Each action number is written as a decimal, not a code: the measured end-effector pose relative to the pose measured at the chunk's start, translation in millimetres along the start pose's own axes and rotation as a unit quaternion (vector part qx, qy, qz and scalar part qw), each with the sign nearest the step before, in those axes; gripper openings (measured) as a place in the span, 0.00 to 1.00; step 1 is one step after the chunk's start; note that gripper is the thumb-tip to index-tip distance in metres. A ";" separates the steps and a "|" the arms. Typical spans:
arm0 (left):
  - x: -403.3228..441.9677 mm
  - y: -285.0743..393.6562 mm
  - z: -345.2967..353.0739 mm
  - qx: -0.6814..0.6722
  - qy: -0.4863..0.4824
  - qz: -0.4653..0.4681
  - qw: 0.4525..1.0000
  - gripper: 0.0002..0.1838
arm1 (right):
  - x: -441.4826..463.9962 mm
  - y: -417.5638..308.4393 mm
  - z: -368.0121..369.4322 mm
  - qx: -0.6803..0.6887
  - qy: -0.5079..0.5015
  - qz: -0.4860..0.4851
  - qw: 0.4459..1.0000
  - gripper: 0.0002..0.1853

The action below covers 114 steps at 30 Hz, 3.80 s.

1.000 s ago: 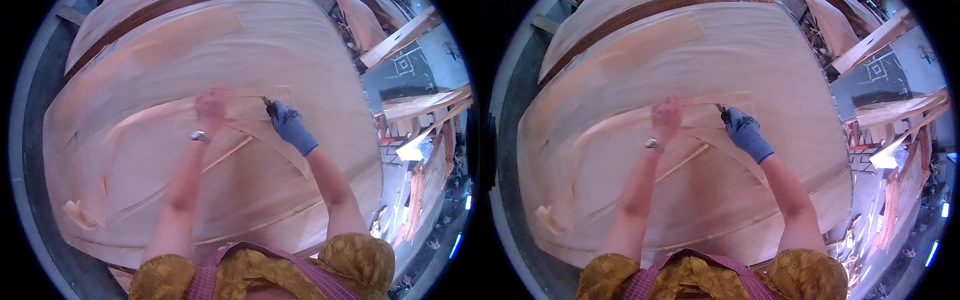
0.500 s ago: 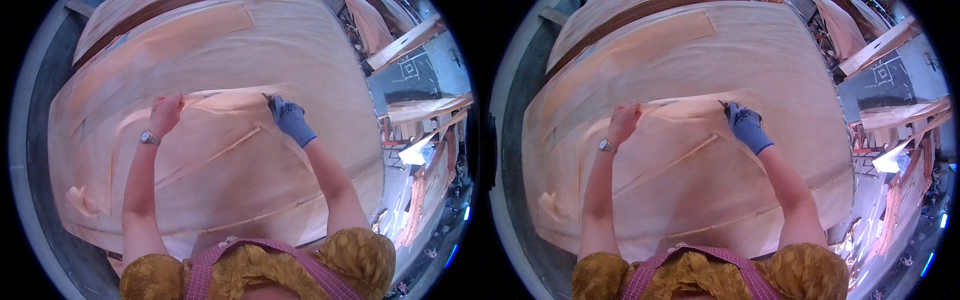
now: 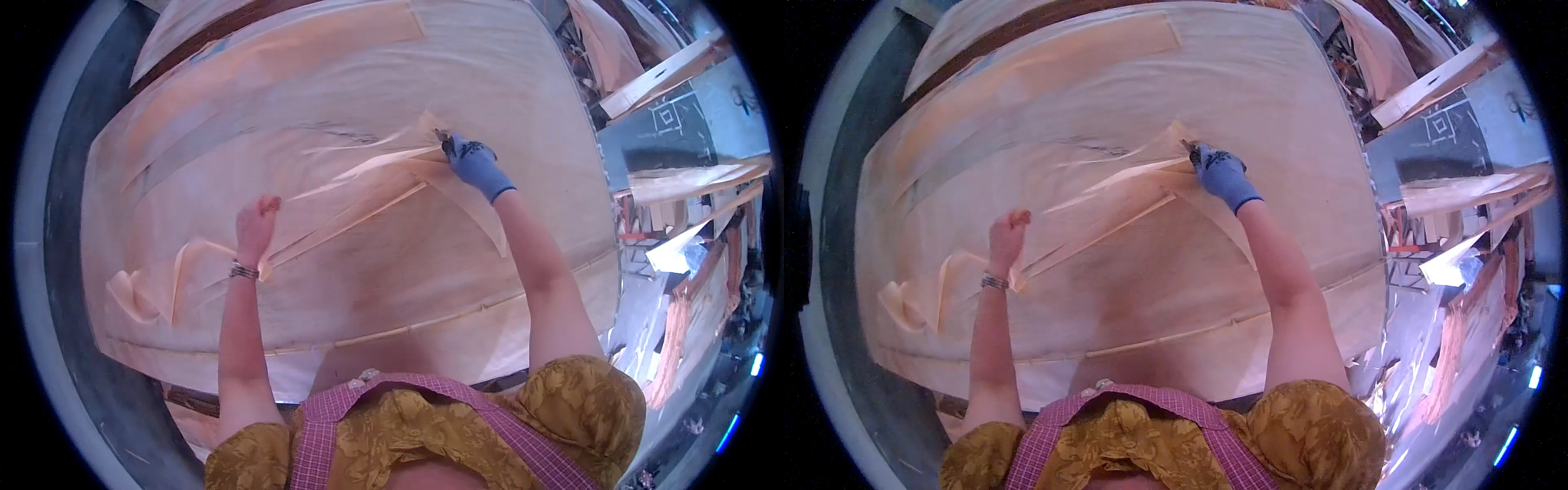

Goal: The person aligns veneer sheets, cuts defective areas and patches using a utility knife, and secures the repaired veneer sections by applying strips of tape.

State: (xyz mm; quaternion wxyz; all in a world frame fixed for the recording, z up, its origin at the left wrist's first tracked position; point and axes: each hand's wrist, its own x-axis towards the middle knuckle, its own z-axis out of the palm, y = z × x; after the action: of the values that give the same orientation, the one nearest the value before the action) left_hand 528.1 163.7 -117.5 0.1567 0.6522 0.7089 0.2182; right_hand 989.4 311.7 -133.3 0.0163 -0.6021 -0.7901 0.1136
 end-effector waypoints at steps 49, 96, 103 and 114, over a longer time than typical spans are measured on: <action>186.1 26.0 23.6 -0.005 -0.168 -0.034 0.985 0.09 | 0.7 -9.0 -5.8 0.010 -0.035 0.036 0.999 0.16; 79.4 135.9 114.8 0.033 0.001 0.266 0.963 0.21 | -1.9 -15.2 22.0 -0.138 0.055 -0.002 0.989 0.13; 122.1 143.8 163.1 0.091 0.020 0.225 0.970 0.13 | -5.1 -9.2 3.0 -0.119 0.046 -0.048 0.991 0.11; 125.0 131.2 172.3 0.069 0.092 0.261 0.958 0.14 | 1.4 -25.4 7.0 -0.162 -0.001 -0.180 0.970 0.05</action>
State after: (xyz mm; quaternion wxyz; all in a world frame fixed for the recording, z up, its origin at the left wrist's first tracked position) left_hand 715.2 313.0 -189.8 -0.0170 0.8007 0.5388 0.2613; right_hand 963.8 305.6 -135.3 -0.0625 -0.4443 -0.8935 -0.0202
